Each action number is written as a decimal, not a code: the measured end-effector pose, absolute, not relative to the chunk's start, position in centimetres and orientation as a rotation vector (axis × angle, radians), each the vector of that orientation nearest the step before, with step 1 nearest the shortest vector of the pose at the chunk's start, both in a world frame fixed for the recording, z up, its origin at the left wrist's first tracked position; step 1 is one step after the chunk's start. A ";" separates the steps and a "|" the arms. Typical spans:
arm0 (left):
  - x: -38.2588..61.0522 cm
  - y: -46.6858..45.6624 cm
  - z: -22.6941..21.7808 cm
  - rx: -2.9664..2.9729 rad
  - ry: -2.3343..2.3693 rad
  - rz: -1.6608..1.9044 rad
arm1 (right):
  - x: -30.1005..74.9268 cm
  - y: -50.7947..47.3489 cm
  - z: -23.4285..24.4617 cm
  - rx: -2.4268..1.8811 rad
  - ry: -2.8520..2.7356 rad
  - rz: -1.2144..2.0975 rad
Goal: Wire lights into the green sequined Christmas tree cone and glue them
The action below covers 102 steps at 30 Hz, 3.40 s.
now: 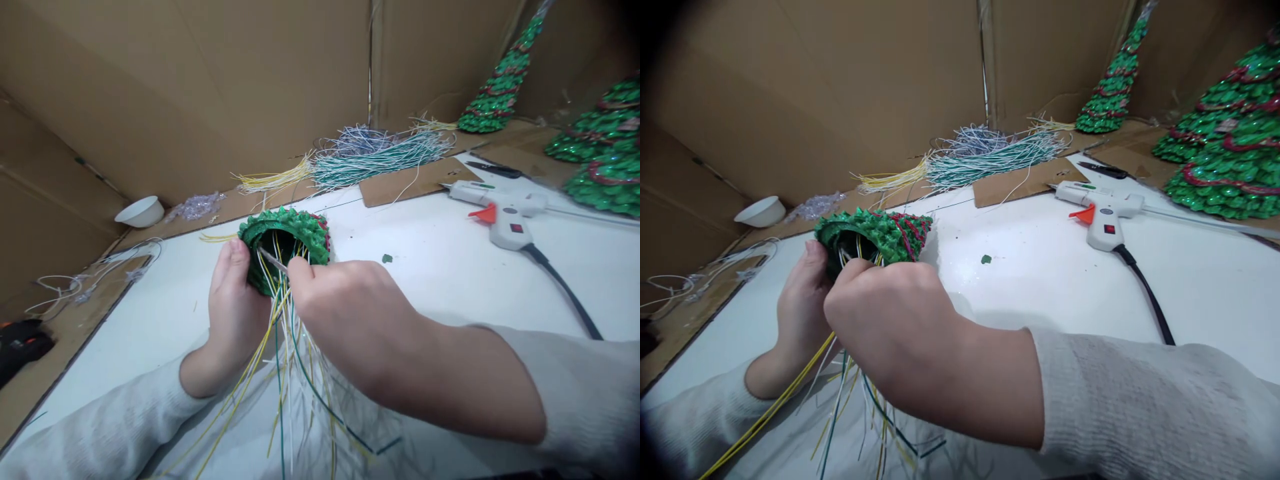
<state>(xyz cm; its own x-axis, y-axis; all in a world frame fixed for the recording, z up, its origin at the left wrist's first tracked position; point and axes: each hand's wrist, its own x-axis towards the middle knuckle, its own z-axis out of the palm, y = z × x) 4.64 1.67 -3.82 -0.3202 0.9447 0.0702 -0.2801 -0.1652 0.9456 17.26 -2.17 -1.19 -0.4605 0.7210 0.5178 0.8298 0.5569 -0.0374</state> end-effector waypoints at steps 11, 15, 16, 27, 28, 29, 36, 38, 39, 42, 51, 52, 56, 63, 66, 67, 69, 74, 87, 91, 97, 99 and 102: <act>4.9 1.4 -3.6 0.904 1.157 1.641 | 17.5 -2.3 -0.3 -1.281 -2.400 -0.193; 5.0 1.3 -3.6 0.927 1.177 1.651 | 17.3 -2.2 -0.5 -1.291 -2.381 -0.218; 5.0 1.3 -3.6 0.919 1.173 1.641 | 17.3 -2.3 -0.5 -1.291 -2.373 -0.226; 4.9 1.3 -3.7 0.921 1.174 1.646 | 17.3 -2.3 -1.1 -1.225 -2.303 -0.395; 4.9 1.3 -3.7 0.926 1.167 1.650 | 17.3 -2.3 -1.3 -1.209 -2.297 -0.419; 4.9 1.3 -3.7 0.930 1.160 1.653 | 17.3 -2.4 -1.4 -1.199 -2.293 -0.438; 5.3 0.8 -3.8 0.952 1.140 1.686 | 17.4 -2.2 -1.7 -1.160 -2.288 -0.474; 5.4 0.7 -3.7 0.946 1.144 1.698 | 17.5 -2.1 -1.8 -1.145 -2.287 -0.463; 5.5 0.7 -3.7 0.942 1.144 1.710 | 17.5 -2.0 -1.9 -1.140 -2.284 -0.461; 5.5 1.0 -3.6 0.936 1.132 1.740 | 17.6 -1.9 -1.9 -1.130 -2.276 -0.460; 5.2 1.2 -3.8 0.936 1.134 1.701 | 17.6 -2.0 -2.3 -1.091 -2.287 -0.427; 5.1 1.2 -3.8 0.931 1.136 1.701 | 17.6 -2.0 -2.3 -1.086 -2.285 -0.425; 4.9 1.3 -4.0 0.959 1.144 1.698 | 17.7 -2.0 -2.3 -1.066 -2.281 -0.420; 4.9 1.1 -3.8 0.971 1.141 1.703 | 17.6 -2.1 -2.3 -1.079 -2.279 -0.458; 5.2 0.9 -3.6 0.968 1.143 1.738 | 17.5 -2.1 -2.3 -1.090 -2.277 -0.460; 5.3 0.9 -3.5 0.964 1.148 1.744 | 17.5 -2.0 -2.3 -1.092 -2.275 -0.460; 5.5 0.8 -3.5 0.952 1.157 1.738 | 17.3 -2.0 -2.3 -1.108 -2.271 -0.461; 5.6 0.7 -3.7 0.945 1.119 1.730 | 17.1 -2.0 -2.2 -1.139 -2.270 -0.431; 5.6 1.0 -4.0 0.986 1.178 1.791 | 17.1 -2.0 -2.8 -1.001 -2.344 -0.515; 5.2 1.0 -4.4 1.009 1.186 1.766 | 17.2 -2.0 -2.7 -0.953 -2.402 -0.501; 4.9 1.0 -4.6 1.003 1.239 1.728 | 17.4 -2.1 -2.6 -0.883 -2.453 -0.463; 5.0 1.0 -4.5 0.997 1.236 1.719 | 17.4 -2.1 -2.7 -0.860 -2.444 -0.457; 5.3 0.9 -4.4 0.997 1.238 1.718 | 17.3 -2.1 -2.7 -0.845 -2.439 -0.461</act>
